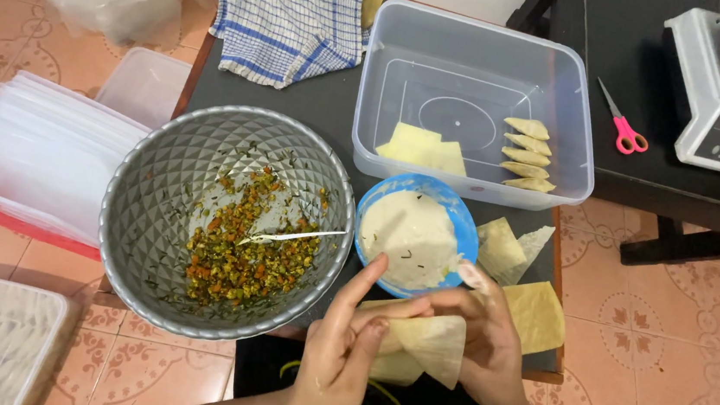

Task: Folding samosas by placing filling on wrappers and folding them into triangles

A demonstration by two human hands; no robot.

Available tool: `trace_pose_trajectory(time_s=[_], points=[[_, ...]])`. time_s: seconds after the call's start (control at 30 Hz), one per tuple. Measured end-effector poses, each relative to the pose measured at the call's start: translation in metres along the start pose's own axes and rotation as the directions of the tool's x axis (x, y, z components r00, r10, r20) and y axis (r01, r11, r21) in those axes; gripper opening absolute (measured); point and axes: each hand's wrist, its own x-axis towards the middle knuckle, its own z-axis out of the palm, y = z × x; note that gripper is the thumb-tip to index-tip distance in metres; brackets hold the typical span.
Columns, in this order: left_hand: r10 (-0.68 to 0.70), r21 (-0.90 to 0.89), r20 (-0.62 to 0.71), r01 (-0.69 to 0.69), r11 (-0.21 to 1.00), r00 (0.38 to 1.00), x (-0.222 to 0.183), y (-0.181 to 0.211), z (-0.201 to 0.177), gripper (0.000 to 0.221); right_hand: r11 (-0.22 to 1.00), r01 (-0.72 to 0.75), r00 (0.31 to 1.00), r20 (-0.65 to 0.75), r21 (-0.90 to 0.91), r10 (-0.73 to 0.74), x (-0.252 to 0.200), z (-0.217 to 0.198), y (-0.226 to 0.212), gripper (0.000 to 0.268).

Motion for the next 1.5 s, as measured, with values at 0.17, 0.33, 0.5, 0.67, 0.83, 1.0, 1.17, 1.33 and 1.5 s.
trace_pose_trajectory(time_s=[0.17, 0.33, 0.5, 0.67, 0.83, 1.0, 1.17, 1.33, 1.5], points=[[0.232, -0.131, -0.002, -0.23, 0.964, 0.973, -0.008, -0.028, -0.002, 0.054, 0.971, -0.215, 0.891, -0.387, 0.107, 0.24, -0.006, -0.001, 0.016, 0.072], [0.156, -0.507, 0.118, -0.075, 0.859, 0.981, -0.001, -0.054, 0.0, 0.04, 0.979, -0.203, 0.914, -0.363, -0.028, 0.18, 0.004, 0.0, 0.011, 0.074], [-0.028, -0.612, -0.039, -0.002, 0.791, 0.999, 0.006, -0.058, 0.004, 0.028, 0.858, 0.098, 0.898, -0.327, -0.505, -0.295, 0.004, 0.005, 0.015, 0.074], [0.131, -0.587, -0.077, -0.151, 0.795, 0.988, 0.014, -0.054, 0.008, 0.044, 0.993, 0.04, 0.999, 0.011, -0.11, -0.039, -0.024, 0.01, 0.052, 0.097], [0.026, -0.689, -0.14, -0.116, 0.715, 0.99, 0.015, -0.048, 0.01, 0.017, 0.557, 0.414, 0.903, 0.249, -0.72, -0.349, -0.014, 0.012, 0.036, 0.038], [-0.034, -0.736, -0.168, -0.102, 0.669, 0.985, 0.012, -0.049, 0.003, 0.015, 0.818, 0.21, 0.868, -0.283, -0.535, -0.408, 0.01, 0.015, 0.032, 0.046], [-0.065, -0.656, 0.286, 0.245, 0.714, 0.956, -0.003, -0.043, -0.053, 0.044, 0.971, -0.224, 0.954, -0.223, -0.085, 0.2, 0.028, -0.006, 0.02, 0.061], [-0.241, -0.189, 0.402, 0.338, 0.922, 0.883, -0.025, -0.007, -0.097, 0.068, 0.872, -0.337, 0.918, 0.083, -0.354, 0.388, 0.046, -0.008, 0.023, 0.055], [-0.401, -0.052, 0.252, 0.427, 0.903, 0.88, -0.059, -0.002, -0.122, 0.063, 0.843, -0.405, 0.746, 0.406, -0.354, 0.529, 0.113, 0.017, 0.041, 0.06]])
